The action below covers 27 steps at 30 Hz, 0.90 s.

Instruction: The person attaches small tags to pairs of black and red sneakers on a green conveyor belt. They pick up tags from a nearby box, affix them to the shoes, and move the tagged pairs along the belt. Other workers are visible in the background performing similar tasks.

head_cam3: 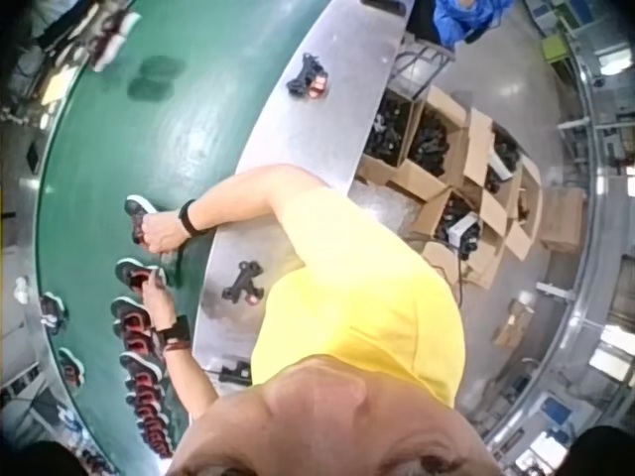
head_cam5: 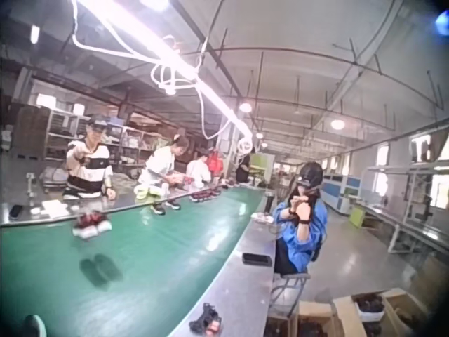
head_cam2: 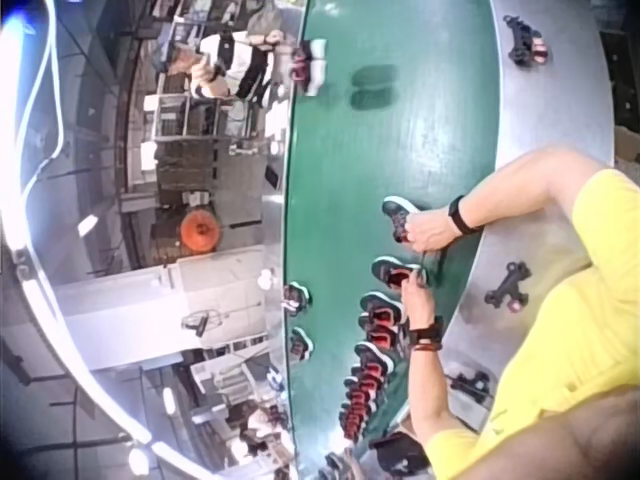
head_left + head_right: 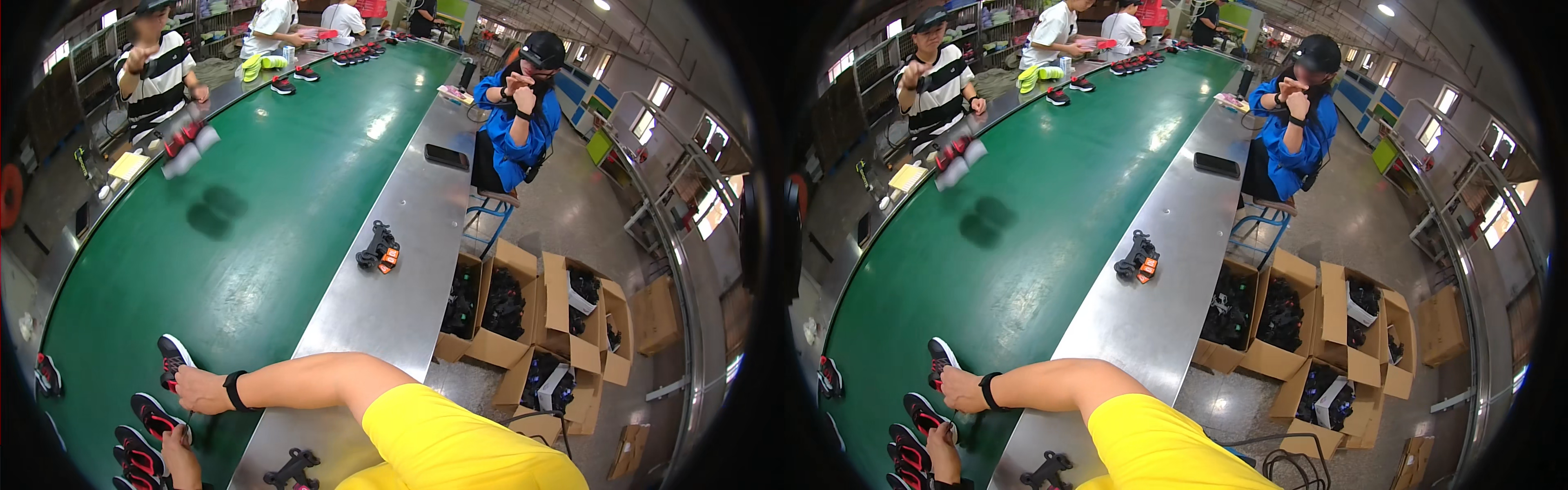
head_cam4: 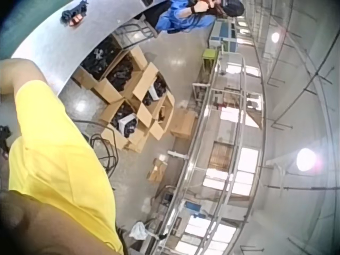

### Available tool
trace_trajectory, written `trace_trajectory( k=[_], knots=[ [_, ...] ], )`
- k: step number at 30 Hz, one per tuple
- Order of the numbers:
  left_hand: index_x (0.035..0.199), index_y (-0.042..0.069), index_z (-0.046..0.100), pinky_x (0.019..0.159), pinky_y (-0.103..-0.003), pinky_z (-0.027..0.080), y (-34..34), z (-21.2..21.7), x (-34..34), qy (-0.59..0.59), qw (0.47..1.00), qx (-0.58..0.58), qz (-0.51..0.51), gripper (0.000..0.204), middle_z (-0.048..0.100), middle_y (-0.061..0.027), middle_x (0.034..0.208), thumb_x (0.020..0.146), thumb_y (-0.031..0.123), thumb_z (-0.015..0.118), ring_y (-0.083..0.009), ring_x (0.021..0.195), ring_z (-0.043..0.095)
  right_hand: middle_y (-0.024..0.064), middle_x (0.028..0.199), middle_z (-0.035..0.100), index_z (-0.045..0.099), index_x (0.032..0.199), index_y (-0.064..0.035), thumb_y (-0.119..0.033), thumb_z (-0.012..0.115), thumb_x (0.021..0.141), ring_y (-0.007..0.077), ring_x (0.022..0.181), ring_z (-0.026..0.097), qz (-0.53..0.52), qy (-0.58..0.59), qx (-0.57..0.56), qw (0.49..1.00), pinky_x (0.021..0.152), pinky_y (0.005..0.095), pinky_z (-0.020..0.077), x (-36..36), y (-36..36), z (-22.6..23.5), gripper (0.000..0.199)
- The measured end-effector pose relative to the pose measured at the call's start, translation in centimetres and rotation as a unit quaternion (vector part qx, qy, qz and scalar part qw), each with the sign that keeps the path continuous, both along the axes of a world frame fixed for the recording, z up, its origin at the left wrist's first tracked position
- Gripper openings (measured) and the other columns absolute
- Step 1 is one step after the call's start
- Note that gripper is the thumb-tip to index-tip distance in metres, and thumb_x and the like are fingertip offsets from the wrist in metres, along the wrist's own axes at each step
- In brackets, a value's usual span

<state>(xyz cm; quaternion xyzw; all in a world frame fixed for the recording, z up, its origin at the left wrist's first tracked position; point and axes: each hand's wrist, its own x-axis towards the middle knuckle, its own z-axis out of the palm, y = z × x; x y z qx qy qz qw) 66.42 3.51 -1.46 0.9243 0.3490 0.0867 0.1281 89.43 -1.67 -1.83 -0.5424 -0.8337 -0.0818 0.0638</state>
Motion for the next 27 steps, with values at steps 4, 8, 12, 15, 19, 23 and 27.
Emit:
trace_trajectory(
  k=[4, 8, 12, 15, 19, 23, 27],
  knots=[
    [0.103, -0.001, 0.065, 0.071, -0.039, 0.047, 0.2, -0.5, -0.5, -0.056, 0.997, -0.046, 0.002, 0.018, 0.059, -0.0155, 0.088, 0.089, -0.001, 0.054, -0.0311, 0.08, 0.06, 0.0019, 0.084, 0.067, 0.072, 0.081, -0.0154, -0.026, 0.055, 0.088, 0.0198, 0.081, 0.059, -0.017, -0.112, 0.019, 0.993, 0.074, 0.0354, 0.0368, -1.5, 1.0, -0.9, 0.021],
    [0.1, -0.003, 0.062, 0.067, -0.029, 0.044, -1.1, 1.0, 0.0, -0.134, 0.976, -0.16, 0.057, 0.015, 0.053, -0.0099, 0.088, 0.09, -0.005, 0.051, -0.0189, 0.074, 0.056, 0.0013, 0.085, 0.066, 0.072, 0.082, -0.0159, -0.03, 0.061, 0.086, 0.02, 0.085, 0.059, -0.048, -0.064, -0.001, 0.997, 0.075, 0.0355, 0.0381, -1.7, 2.0, -0.6, 0.019],
    [0.1, -0.004, 0.06, 0.068, -0.026, 0.043, 0.2, -0.7, -0.9, -0.217, 0.963, -0.156, 0.011, 0.014, 0.049, -0.0079, 0.089, 0.09, -0.007, 0.05, -0.0147, 0.076, 0.052, 0.0024, 0.092, 0.063, 0.071, 0.085, -0.015, -0.037, 0.074, 0.076, 0.0225, 0.094, 0.057, -0.065, 0.187, 0.009, 0.98, 0.079, 0.0367, 0.0415, -0.9, 1.8, -1.3, 0.024],
    [0.102, -0.002, 0.058, 0.07, -0.03, 0.045, 0.1, -1.3, -0.5, -0.178, 0.982, -0.064, -0.02, 0.016, 0.05, -0.011, 0.092, 0.088, -0.006, 0.05, -0.0228, 0.081, 0.056, 0.0056, 0.099, 0.06, 0.068, 0.093, -0.0121, -0.032, 0.077, 0.074, 0.0259, 0.097, 0.055, -0.076, 0.265, -0.001, 0.961, 0.079, 0.0382, 0.0444, -1.2, 1.8, -3.5, 0.029],
    [0.107, 0.003, 0.054, 0.077, -0.045, 0.047, -1.5, 0.6, 0.2, -0.03, 0.999, -0.029, 0.014, 0.029, 0.05, -0.0205, 0.103, 0.081, -0.01, 0.05, -0.0438, 0.09, 0.056, 0.0102, 0.106, 0.056, 0.06, 0.107, -0.0079, -0.019, 0.073, 0.076, 0.0298, 0.094, 0.056, 0.001, 0.3, 0.015, 0.954, 0.075, 0.0413, 0.0484, 0.0, 0.9, -3.5, 0.035],
    [0.113, 0.005, 0.053, 0.073, -0.051, 0.045, -1.3, 0.9, -0.2, 0.03, 0.999, -0.029, 0.015, 0.033, 0.048, -0.022, 0.111, 0.082, -0.007, 0.051, -0.0462, 0.091, 0.057, 0.0134, 0.115, 0.051, 0.055, 0.115, -0.006, -0.007, 0.072, 0.075, 0.0336, 0.098, 0.056, 0.028, 0.361, 0.038, 0.932, 0.079, 0.0441, 0.049, 1.2, -1.6, -1.4, 0.044],
    [0.112, 0.003, 0.053, 0.073, -0.051, 0.045, -1.0, 0.5, -0.4, 0.048, 0.998, -0.024, 0.022, 0.035, 0.047, -0.0235, 0.11, 0.08, -0.01, 0.051, -0.0475, 0.091, 0.056, 0.0137, 0.112, 0.051, 0.055, 0.113, -0.0057, -0.006, 0.071, 0.075, 0.0331, 0.1, 0.054, -0.012, 0.356, 0.046, 0.933, 0.082, 0.043, 0.0472, 2.6, -4.5, -2.0, 0.042]
  ],
)
